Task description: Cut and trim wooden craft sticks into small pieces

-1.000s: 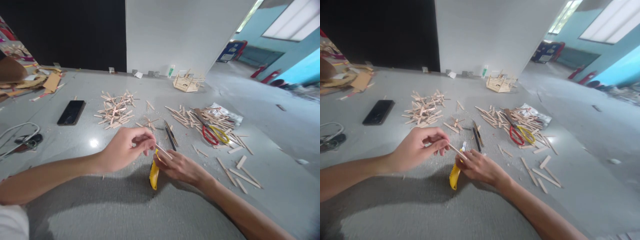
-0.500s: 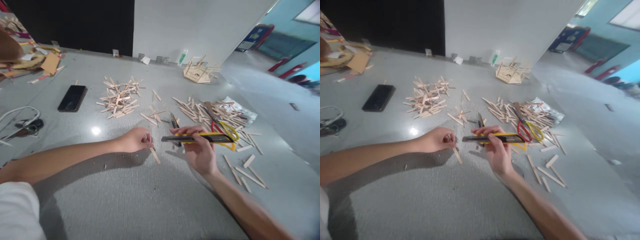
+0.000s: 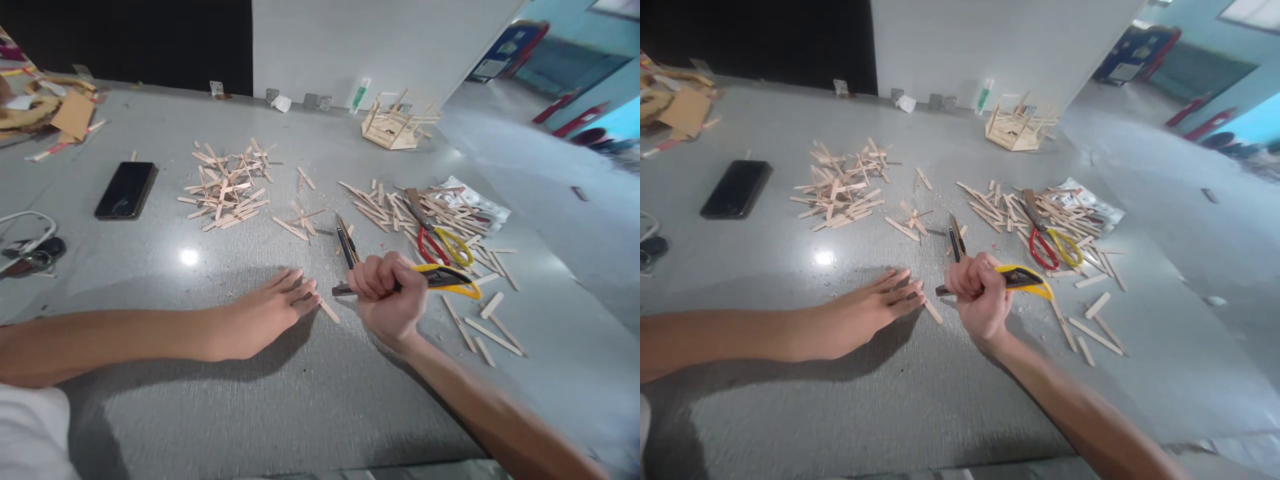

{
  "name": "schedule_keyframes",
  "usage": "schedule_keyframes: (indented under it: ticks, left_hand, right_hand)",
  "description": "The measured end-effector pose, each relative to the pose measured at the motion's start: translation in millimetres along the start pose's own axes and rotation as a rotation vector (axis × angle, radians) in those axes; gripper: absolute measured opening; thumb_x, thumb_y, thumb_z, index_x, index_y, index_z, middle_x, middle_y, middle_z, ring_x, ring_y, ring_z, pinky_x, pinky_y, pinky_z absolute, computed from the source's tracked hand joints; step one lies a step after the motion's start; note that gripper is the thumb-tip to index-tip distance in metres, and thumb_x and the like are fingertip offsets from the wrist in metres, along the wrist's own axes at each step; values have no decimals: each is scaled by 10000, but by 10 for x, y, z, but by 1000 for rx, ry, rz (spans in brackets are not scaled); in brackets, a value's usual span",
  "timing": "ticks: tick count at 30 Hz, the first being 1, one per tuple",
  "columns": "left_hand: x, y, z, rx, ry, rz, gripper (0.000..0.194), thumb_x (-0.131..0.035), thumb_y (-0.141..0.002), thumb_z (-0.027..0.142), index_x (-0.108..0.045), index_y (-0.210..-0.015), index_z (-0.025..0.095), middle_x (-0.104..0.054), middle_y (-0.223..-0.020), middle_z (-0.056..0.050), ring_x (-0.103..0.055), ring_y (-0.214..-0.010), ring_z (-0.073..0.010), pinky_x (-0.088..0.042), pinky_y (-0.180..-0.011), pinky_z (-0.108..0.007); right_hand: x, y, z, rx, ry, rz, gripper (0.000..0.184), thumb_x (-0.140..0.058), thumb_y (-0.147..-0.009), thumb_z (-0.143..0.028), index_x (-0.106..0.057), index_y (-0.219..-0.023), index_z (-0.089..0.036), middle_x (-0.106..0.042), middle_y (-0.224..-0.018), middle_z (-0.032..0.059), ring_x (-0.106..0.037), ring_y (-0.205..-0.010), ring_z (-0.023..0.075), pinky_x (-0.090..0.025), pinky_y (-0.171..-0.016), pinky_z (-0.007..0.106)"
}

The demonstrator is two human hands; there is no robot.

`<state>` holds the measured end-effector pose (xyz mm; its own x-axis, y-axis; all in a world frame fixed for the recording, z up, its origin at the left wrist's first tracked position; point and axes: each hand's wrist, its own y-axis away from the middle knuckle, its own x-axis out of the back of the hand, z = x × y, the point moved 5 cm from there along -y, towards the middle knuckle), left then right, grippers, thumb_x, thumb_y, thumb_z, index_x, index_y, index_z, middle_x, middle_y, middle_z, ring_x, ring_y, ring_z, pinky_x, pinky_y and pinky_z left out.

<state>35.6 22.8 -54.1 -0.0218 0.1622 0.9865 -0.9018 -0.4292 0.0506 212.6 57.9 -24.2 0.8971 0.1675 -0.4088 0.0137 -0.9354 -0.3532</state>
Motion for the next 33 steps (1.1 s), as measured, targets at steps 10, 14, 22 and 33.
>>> schedule_keyframes:
  ticks: [10,14,22,33]
  left_hand:
    - [-49,-71,20,45,-65,-52,711,-506,-922,100,-254,-1580,9,-263,-1664,-214,-175,-1570,-334,-175,-1296,-504]
    - [-49,-94,60,61,-135,0,598,-444,-972,73,-322,-1551,-13,-310,-1637,-232,-251,-1545,-331,-204,-1296,-480]
    - [-9,-95,126,55,-278,30,489,-420,-1013,71,-438,-1488,-43,-404,-1575,-264,-398,-1477,-350,-351,-1244,-478]
    - [-17,-79,149,48,-349,121,463,-476,-993,67,-503,-1439,-55,-485,-1518,-274,-478,-1430,-349,-374,-1233,-470]
  right_hand:
    - [-113,106,103,-1,-40,-69,408,-560,-933,-326,-378,-583,-223,-264,-519,-67,-214,-453,111,-250,-484,294]
    - [-110,106,117,-17,-52,-74,403,-551,-940,-319,-384,-586,-223,-266,-525,-68,-217,-454,112,-253,-488,294]
    - [-117,138,128,21,-31,-64,398,-548,-947,-290,-390,-589,-221,-277,-532,-66,-237,-466,113,-259,-494,291]
    - [-119,129,112,3,16,-46,411,-567,-920,-301,-367,-572,-213,-276,-513,-71,-217,-457,103,-241,-491,288]
